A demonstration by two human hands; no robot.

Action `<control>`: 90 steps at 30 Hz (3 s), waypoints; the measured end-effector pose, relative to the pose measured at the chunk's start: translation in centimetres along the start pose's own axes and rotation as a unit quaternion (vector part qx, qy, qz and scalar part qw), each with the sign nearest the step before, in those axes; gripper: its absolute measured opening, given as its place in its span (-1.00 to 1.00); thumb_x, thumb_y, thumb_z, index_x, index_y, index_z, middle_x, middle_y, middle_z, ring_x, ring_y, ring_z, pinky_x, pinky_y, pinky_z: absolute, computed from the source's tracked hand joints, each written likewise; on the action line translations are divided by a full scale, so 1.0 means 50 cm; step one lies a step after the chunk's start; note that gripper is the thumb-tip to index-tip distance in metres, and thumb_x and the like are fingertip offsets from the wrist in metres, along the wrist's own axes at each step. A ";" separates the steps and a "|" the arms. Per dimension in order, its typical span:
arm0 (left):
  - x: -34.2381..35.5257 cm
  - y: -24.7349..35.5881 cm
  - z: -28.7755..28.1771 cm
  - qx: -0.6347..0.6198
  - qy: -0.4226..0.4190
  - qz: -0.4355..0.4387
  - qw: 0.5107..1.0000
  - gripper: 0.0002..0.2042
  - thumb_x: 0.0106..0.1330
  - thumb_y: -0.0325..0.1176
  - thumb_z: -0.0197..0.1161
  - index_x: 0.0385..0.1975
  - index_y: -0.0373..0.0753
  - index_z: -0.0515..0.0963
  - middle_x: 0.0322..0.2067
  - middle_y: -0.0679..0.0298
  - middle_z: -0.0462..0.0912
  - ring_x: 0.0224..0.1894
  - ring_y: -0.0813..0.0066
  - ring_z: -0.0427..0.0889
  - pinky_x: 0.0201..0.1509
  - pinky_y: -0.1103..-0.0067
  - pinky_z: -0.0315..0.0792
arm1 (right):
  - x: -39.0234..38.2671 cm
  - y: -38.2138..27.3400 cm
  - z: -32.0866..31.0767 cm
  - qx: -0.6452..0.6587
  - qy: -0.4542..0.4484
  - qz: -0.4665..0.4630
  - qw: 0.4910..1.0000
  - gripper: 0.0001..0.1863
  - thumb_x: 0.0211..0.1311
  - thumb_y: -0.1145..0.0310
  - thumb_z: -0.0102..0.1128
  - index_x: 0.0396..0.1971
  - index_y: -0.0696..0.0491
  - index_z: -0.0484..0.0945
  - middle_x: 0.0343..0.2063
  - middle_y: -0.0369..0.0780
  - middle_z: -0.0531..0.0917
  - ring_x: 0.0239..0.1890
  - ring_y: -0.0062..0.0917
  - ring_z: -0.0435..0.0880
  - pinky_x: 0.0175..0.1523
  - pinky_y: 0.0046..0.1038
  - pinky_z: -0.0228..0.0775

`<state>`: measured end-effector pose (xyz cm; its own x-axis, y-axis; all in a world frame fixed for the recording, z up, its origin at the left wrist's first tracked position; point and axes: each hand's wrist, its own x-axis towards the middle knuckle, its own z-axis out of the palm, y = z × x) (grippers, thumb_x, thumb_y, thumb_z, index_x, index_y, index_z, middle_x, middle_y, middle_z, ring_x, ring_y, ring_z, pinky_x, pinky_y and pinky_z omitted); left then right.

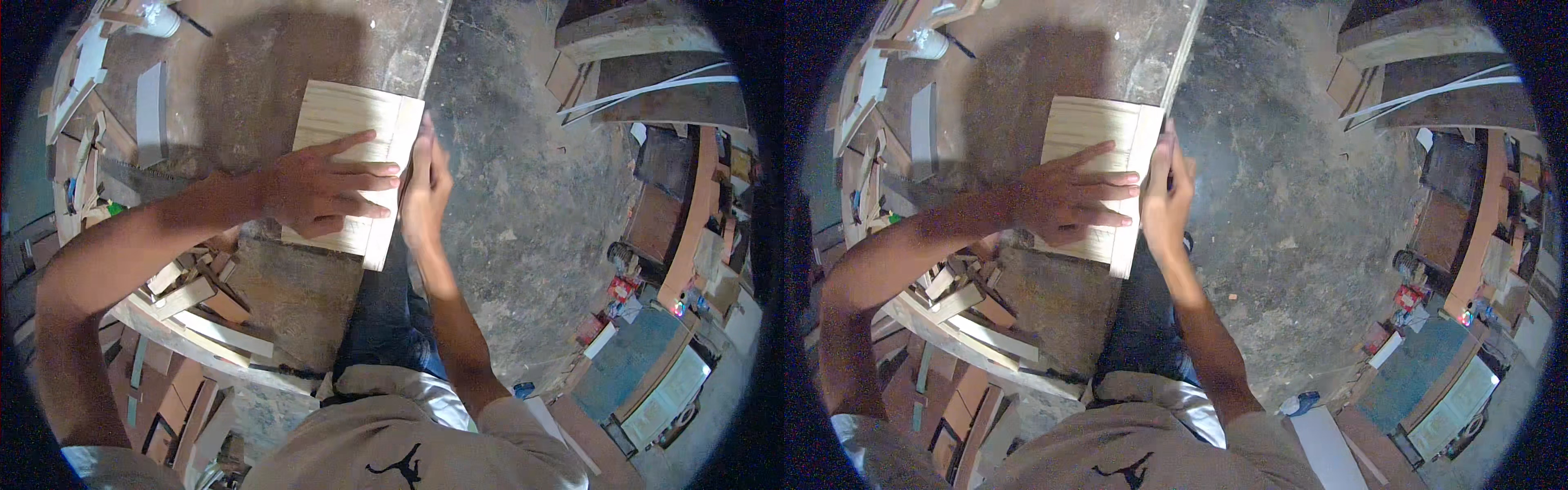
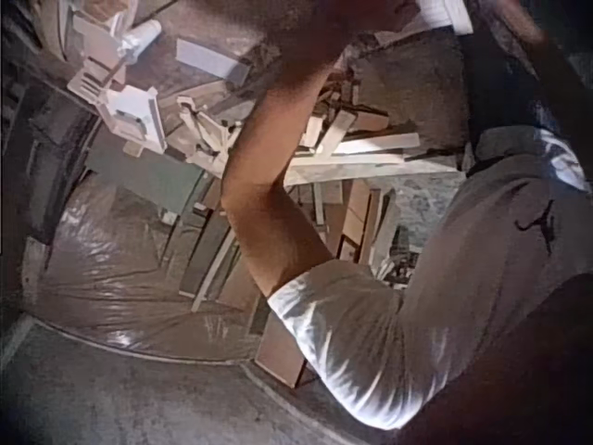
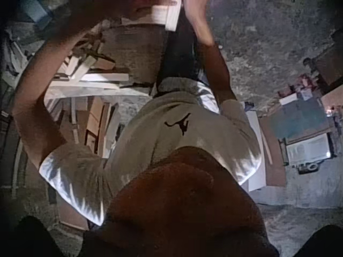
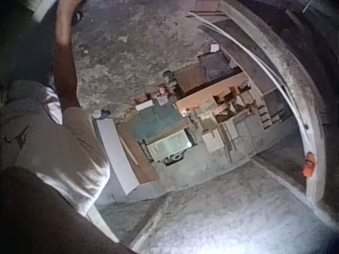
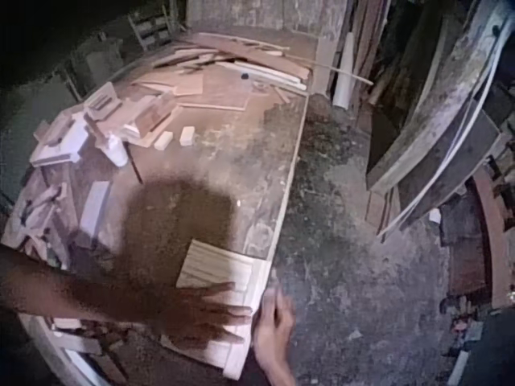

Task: Cutting and assembling small wooden pieces into a square frame structure.

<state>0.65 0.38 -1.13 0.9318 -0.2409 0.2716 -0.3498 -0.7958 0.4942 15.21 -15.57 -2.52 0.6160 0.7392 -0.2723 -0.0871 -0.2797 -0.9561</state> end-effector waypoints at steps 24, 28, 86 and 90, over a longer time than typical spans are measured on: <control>-0.024 0.022 -0.018 -0.016 -0.052 -0.047 0.997 -0.46 0.22 -0.27 0.24 0.28 0.05 0.48 0.37 0.22 0.42 0.49 0.29 0.33 0.62 -0.15 -0.08 | -0.163 0.059 -0.017 -0.190 -0.022 -0.159 0.969 -0.52 0.60 0.43 -0.15 0.41 0.26 0.34 -0.06 -0.03 0.56 -0.16 -0.29 0.47 0.09 -0.29 0.35; -0.006 0.011 -0.012 -0.007 -0.023 -0.034 0.999 -0.45 0.21 -0.27 0.23 0.28 0.10 0.49 0.38 0.26 0.42 0.50 0.34 0.32 0.62 -0.14 -0.07 | 0.082 -0.037 0.018 -0.063 0.028 -0.068 0.995 -0.53 0.65 0.25 -0.12 0.37 0.16 0.45 -0.21 -0.15 0.58 -0.11 -0.43 0.37 0.10 -0.33 0.27; -0.012 0.057 -0.015 0.096 -0.055 -0.066 0.992 -0.44 0.25 -0.39 0.25 0.31 0.07 0.52 0.47 0.27 0.31 0.57 0.26 0.16 0.66 -0.03 -0.17 | -0.028 0.063 -0.138 0.010 0.073 0.041 0.996 -0.38 0.61 -0.08 -0.09 0.39 0.06 0.44 0.28 -0.05 0.54 0.32 -0.34 0.43 0.47 -0.36 0.09; 0.005 0.121 0.001 0.122 -0.010 -0.089 0.988 -0.50 0.26 -0.35 0.25 0.26 0.00 0.56 0.47 0.26 0.32 0.57 0.24 0.17 0.66 0.02 -0.15 | -0.190 0.113 -0.241 -0.018 0.072 0.106 0.992 -0.34 0.59 -0.09 -0.03 0.38 0.13 0.44 0.20 -0.22 0.61 0.22 -0.48 0.54 0.36 -0.48 0.25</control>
<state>-1.25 -4.52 1.91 0.9792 -0.0939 0.1800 -0.1482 -0.9366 0.3176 18.29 -31.56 -4.04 0.6932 0.5667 -0.4453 -0.1994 -0.4430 -0.8741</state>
